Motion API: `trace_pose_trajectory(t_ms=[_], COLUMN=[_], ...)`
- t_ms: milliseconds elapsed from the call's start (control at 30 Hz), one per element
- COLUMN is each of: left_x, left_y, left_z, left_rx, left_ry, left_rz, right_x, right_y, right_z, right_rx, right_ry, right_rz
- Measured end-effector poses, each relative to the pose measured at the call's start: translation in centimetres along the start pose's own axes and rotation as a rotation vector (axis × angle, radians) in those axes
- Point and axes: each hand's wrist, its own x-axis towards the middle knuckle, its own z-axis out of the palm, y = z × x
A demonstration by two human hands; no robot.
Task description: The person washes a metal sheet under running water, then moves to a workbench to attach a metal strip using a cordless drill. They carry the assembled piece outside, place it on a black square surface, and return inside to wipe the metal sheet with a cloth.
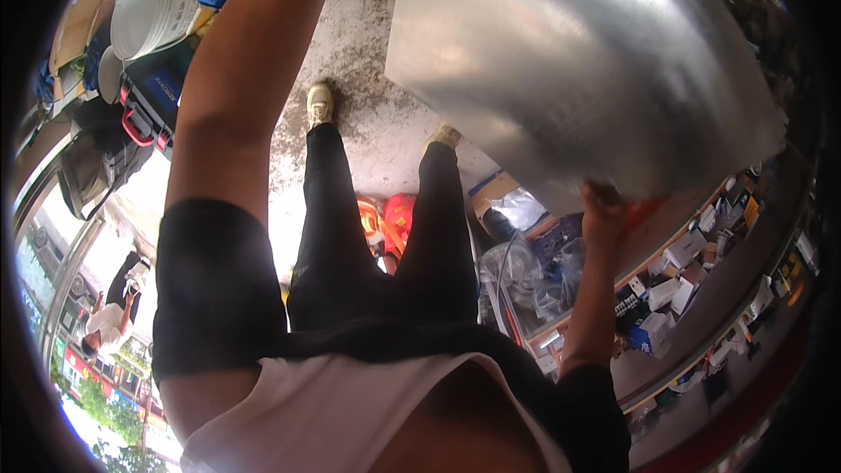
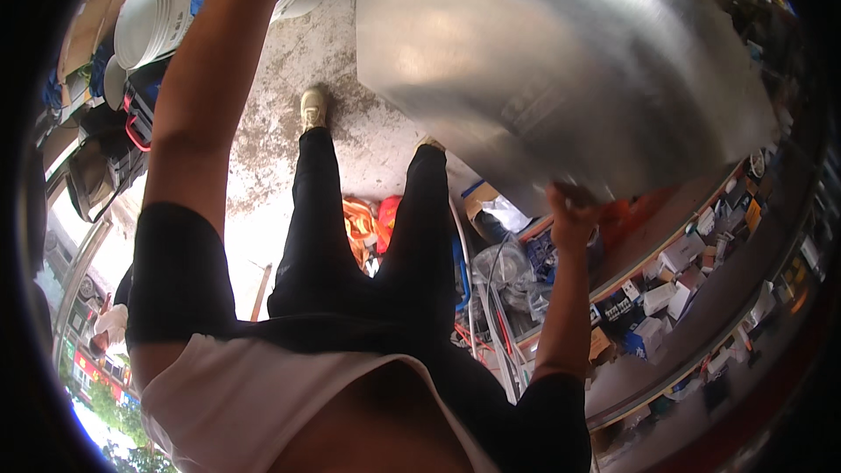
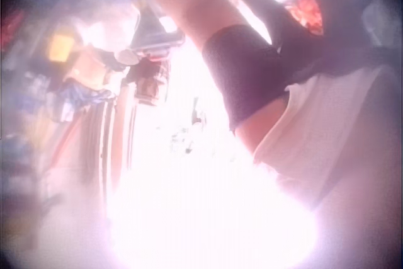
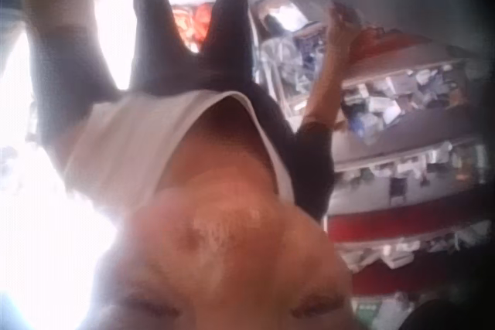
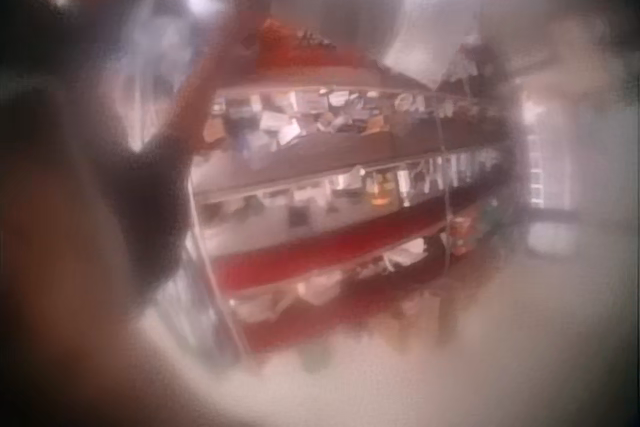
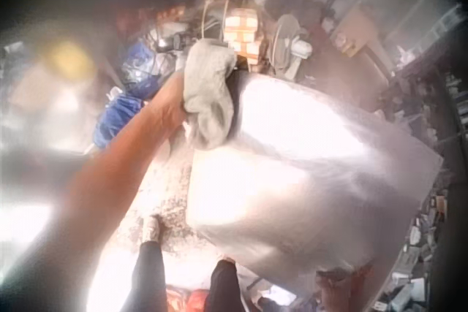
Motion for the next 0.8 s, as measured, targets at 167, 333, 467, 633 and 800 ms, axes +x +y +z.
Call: trace_pose_trajectory(t_ms=[167, 333, 467, 633, 800], left_x=[-1.3, -12.3, -16.1, -17.0, -26.3], left_y=[2.6, 6.1, -0.2, -11.9, -12.1], left_z=[5.0, 0.2, -5.4, 5.6, 15.3], left_rx=[0.057, 0.619, 0.647, 0.453, 0.557], left_ry=[0.018, 0.163, 0.239, 0.223, -0.094], left_rz=[0.323, 0.406, 0.296, 0.287, 0.563], right_x=[7.9, 13.5, 14.4, 13.0, 10.8], right_y=[-10.3, -13.9, -12.4, -13.8, -12.1], right_z=[-0.2, -0.9, -0.7, 1.0, -0.6], right_rx=[0.251, 0.539, 0.731, 0.721, 0.723], right_ry=[0.192, 0.116, 0.206, 0.228, 0.228], right_rz=[-0.016, 0.289, 0.426, 0.277, 0.233])
